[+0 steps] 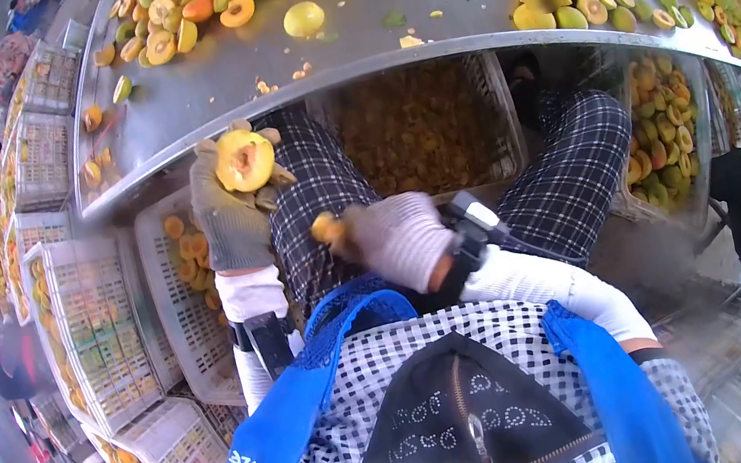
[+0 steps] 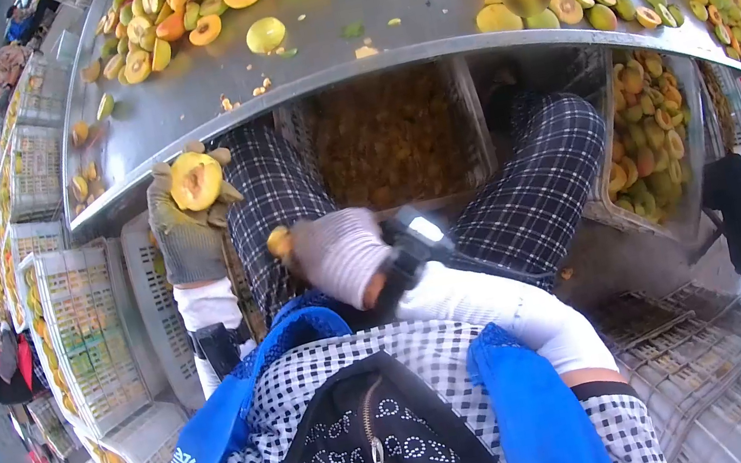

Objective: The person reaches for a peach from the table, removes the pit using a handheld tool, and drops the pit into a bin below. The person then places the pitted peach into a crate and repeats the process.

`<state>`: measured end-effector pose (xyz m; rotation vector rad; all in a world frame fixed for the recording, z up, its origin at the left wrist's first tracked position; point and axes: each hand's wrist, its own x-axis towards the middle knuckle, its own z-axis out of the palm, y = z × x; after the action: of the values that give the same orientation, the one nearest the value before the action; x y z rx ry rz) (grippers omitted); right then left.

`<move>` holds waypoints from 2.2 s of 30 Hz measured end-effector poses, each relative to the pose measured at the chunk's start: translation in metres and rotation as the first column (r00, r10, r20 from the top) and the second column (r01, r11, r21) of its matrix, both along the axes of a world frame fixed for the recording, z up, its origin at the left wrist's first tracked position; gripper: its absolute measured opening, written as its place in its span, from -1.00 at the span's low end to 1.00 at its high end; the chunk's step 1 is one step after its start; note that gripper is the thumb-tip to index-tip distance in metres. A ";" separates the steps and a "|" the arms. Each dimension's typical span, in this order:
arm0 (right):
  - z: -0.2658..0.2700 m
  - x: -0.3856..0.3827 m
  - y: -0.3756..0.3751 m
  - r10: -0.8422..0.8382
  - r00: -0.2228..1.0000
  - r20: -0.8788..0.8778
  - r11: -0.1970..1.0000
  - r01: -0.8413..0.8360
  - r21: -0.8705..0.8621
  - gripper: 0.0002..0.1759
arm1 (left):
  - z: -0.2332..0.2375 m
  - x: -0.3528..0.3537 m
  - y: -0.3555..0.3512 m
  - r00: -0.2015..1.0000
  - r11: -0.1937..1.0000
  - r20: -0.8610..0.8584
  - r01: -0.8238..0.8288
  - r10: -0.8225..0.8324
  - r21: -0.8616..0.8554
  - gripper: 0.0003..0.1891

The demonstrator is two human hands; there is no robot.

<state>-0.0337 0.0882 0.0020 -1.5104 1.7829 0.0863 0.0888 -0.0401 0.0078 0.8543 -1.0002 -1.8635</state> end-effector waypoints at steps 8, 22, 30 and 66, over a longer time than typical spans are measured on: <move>0.004 -0.064 0.050 -0.396 0.513 0.761 0.599 0.773 -0.209 -0.59 | -0.011 -0.083 0.027 0.987 0.990 0.086 0.138 -0.137 -0.001 -0.39; -0.032 -0.086 0.042 -0.510 0.527 0.679 0.641 0.760 -0.109 -0.42 | -0.051 -0.118 0.043 0.939 0.939 -0.002 0.343 -0.343 0.013 -0.46; -0.035 -0.089 0.048 -0.514 0.553 0.655 0.686 0.724 -0.073 -0.33 | -0.038 -0.128 0.043 0.887 0.811 -0.132 0.458 -0.442 0.365 -0.26; -0.045 -0.050 0.049 -0.189 -0.020 0.982 0.644 0.752 0.139 -0.48 | -0.019 -0.115 0.052 0.877 0.702 0.288 0.480 -0.384 -0.526 -0.44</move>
<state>-0.0840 0.1372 -0.0429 -0.5966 1.0360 -1.5120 -0.0265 0.0116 -0.0116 0.4007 -1.8915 -1.6926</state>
